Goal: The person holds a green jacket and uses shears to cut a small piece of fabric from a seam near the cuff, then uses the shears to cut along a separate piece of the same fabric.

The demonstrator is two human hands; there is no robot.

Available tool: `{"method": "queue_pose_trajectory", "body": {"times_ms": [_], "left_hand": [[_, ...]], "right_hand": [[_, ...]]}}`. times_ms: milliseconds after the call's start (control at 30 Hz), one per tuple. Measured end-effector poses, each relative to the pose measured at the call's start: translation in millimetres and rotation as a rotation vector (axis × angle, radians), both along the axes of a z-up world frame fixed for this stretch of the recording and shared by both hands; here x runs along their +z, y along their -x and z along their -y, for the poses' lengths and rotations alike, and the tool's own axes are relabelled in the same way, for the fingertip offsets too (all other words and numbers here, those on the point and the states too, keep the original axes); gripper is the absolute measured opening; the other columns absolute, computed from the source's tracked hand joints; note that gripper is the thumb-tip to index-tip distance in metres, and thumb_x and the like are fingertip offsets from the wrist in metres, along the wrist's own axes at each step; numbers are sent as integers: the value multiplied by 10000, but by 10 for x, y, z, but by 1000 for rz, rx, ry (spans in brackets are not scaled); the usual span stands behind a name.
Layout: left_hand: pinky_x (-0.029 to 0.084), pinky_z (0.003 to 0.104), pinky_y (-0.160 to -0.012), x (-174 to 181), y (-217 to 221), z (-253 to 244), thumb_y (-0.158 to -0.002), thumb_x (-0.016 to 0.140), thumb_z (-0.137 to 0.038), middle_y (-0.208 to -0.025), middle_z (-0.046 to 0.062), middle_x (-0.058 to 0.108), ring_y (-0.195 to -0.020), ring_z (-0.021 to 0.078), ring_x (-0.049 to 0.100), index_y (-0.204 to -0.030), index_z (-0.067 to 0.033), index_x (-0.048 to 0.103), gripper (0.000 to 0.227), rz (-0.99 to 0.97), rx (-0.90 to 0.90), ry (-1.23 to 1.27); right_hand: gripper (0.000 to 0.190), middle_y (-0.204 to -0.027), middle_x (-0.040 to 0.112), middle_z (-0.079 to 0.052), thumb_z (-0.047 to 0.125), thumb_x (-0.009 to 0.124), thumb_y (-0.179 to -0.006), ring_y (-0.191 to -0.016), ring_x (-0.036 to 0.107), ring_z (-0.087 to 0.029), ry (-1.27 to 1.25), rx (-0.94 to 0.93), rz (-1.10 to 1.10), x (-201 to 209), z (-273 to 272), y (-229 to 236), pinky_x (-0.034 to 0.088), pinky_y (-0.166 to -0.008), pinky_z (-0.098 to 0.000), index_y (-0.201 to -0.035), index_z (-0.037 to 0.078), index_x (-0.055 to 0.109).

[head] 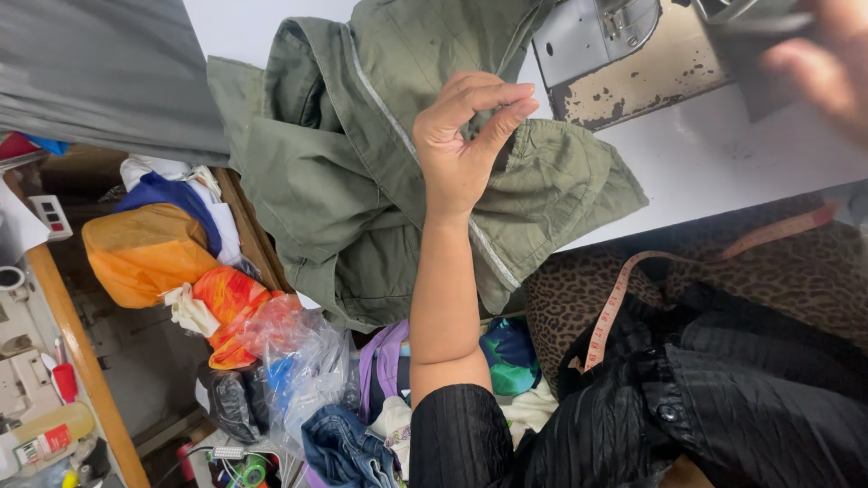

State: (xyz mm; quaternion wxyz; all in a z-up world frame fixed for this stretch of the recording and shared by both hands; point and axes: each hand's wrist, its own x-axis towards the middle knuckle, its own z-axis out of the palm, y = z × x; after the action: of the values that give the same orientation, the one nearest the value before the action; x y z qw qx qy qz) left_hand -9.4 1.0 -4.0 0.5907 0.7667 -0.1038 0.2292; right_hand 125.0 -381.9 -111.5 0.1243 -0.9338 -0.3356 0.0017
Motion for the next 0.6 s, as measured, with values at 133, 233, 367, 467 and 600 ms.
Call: {"method": "queue_pose_trajectory", "body": {"times_ms": [133, 233, 367, 467, 600], "left_hand": [[581, 256, -991, -1, 8, 2, -953, 826, -135, -981, -69, 755, -986, 134, 682, -1071, -219, 772, 154, -2, -8, 2], [574, 261, -986, 12, 6, -8, -949, 825, -158, -985, -64, 759, -994, 140, 684, -1034, -211, 773, 112, -6, 0, -7], [580, 253, -969, 36, 14, -14, -945, 827, -157, -982, -66, 754, -1005, 142, 677, -1033, -203, 774, 112, -20, 7, -24], [586, 243, -977, 8, 19, -9, -948, 828, -172, -989, -83, 757, -1037, 137, 672, -1046, -214, 773, 120, -22, -13, -37], [546, 267, -960, -4, -10, -30, -985, 776, -182, -980, -114, 755, -1009, 160, 655, -1024, -203, 769, 45, 88, 14, -31]], "right_hand": [[400, -724, 865, 62, 542, 454, -1102, -656, 835, -117, 195, -51, -688, 1485, -1132, 633, 602, -725, -279, -1051, 269, 742], [444, -640, 737, -161, 335, 636, -1118, -543, 644, -251, -222, -234, -1316, 1627, -1521, 714, 379, -450, -339, -898, -4, 821], [449, -582, 659, -193, 315, 621, -1115, -451, 576, -277, -408, -205, -1458, 1360, -1664, 775, 490, -649, -369, -895, -56, 745], [444, -624, 509, -133, 331, 601, -1132, -480, 468, -253, -554, -228, -1527, 1248, -1699, 780, 441, -455, -383, -883, -34, 644], [480, -558, 370, -50, 349, 530, -1169, -443, 341, -194, -562, -90, -1529, 1156, -1643, 708, 314, -398, -349, -820, 21, 562]]}}
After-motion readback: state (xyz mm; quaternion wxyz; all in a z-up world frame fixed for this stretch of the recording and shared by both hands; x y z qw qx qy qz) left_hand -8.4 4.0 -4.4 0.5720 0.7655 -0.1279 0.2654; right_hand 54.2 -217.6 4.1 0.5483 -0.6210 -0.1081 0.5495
